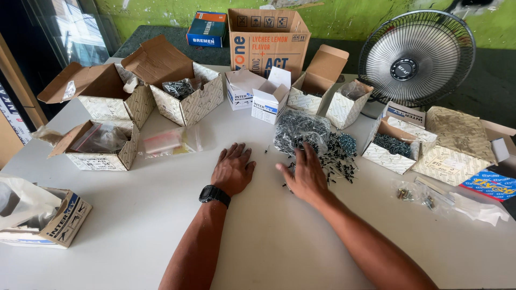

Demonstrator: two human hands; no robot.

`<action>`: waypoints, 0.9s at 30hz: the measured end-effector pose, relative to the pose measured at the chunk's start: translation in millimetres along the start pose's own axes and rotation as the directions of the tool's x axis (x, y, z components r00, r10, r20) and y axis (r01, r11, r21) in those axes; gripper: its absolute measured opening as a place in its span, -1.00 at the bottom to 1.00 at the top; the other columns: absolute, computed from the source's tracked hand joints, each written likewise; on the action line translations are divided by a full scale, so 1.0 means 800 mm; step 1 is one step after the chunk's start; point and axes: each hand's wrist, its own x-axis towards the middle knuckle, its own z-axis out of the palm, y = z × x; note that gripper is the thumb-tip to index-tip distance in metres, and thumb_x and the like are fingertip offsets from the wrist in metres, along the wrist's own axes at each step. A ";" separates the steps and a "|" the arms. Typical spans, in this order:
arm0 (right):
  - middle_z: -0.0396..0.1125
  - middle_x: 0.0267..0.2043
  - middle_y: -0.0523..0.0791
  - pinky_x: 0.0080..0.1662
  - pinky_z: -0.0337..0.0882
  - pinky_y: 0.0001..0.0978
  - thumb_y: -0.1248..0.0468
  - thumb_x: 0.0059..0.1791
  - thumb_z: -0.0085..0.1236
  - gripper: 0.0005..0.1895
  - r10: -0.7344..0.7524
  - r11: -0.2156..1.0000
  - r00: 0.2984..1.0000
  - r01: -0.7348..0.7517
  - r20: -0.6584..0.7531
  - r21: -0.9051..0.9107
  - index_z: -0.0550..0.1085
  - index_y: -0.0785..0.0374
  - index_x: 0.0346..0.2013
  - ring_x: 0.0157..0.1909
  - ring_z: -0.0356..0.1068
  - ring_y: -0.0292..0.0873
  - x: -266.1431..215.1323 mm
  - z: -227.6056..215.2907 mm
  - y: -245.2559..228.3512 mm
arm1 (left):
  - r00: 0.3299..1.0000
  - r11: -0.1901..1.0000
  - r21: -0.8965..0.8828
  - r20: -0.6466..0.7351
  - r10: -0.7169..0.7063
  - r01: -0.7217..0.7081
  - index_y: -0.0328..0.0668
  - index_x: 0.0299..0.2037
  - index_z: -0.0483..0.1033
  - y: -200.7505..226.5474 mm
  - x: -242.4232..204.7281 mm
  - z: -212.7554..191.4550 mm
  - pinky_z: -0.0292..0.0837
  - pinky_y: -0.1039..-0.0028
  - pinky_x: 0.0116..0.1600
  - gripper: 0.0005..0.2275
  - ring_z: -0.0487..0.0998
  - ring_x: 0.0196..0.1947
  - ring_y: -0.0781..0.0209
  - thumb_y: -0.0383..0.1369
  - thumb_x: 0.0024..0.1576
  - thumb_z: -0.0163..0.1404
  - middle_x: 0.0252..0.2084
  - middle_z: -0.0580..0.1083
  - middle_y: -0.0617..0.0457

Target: The person sorts small metal pins on a white table, picking them up and arranging them into piles. They then gather the sorted pins and place them into a small plastic bag, which is subsequently put into a cardboard box.

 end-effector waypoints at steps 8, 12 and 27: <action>0.12 0.35 0.36 0.41 0.08 0.24 -0.50 0.05 -0.52 0.10 0.006 0.993 0.978 0.019 0.208 -0.117 0.14 0.45 0.41 0.48 0.04 0.34 0.063 -0.033 -0.008 | 0.999 1.000 -0.010 -0.031 0.024 -0.025 -0.01 0.34 0.40 -0.008 0.004 0.008 -0.02 0.01 0.52 -0.55 0.21 0.47 -0.09 -0.08 0.28 -0.17 0.41 0.32 -0.06; 0.13 0.37 0.31 0.41 0.02 0.27 -0.57 -0.02 -0.63 0.16 0.078 0.991 0.959 -0.045 0.273 -0.126 0.02 0.29 0.51 0.51 -0.01 0.30 0.082 -0.046 -0.026 | 0.998 0.999 -0.016 -0.053 0.040 -0.041 -0.03 0.32 0.42 -0.009 0.004 0.011 0.00 -0.02 0.50 -0.55 0.22 0.46 -0.12 -0.09 0.28 -0.16 0.39 0.34 -0.08; 0.00 0.43 0.32 0.45 -0.03 0.14 -0.48 0.07 -0.58 0.08 0.017 0.990 0.979 0.012 0.202 -0.140 0.04 0.45 0.44 0.53 -0.11 0.32 0.101 0.003 0.016 | 0.999 0.999 0.027 0.003 0.034 -0.034 0.03 0.35 0.38 -0.001 0.001 0.000 -0.02 -0.04 0.51 -0.55 0.20 0.47 -0.13 -0.10 0.28 -0.19 0.42 0.30 -0.08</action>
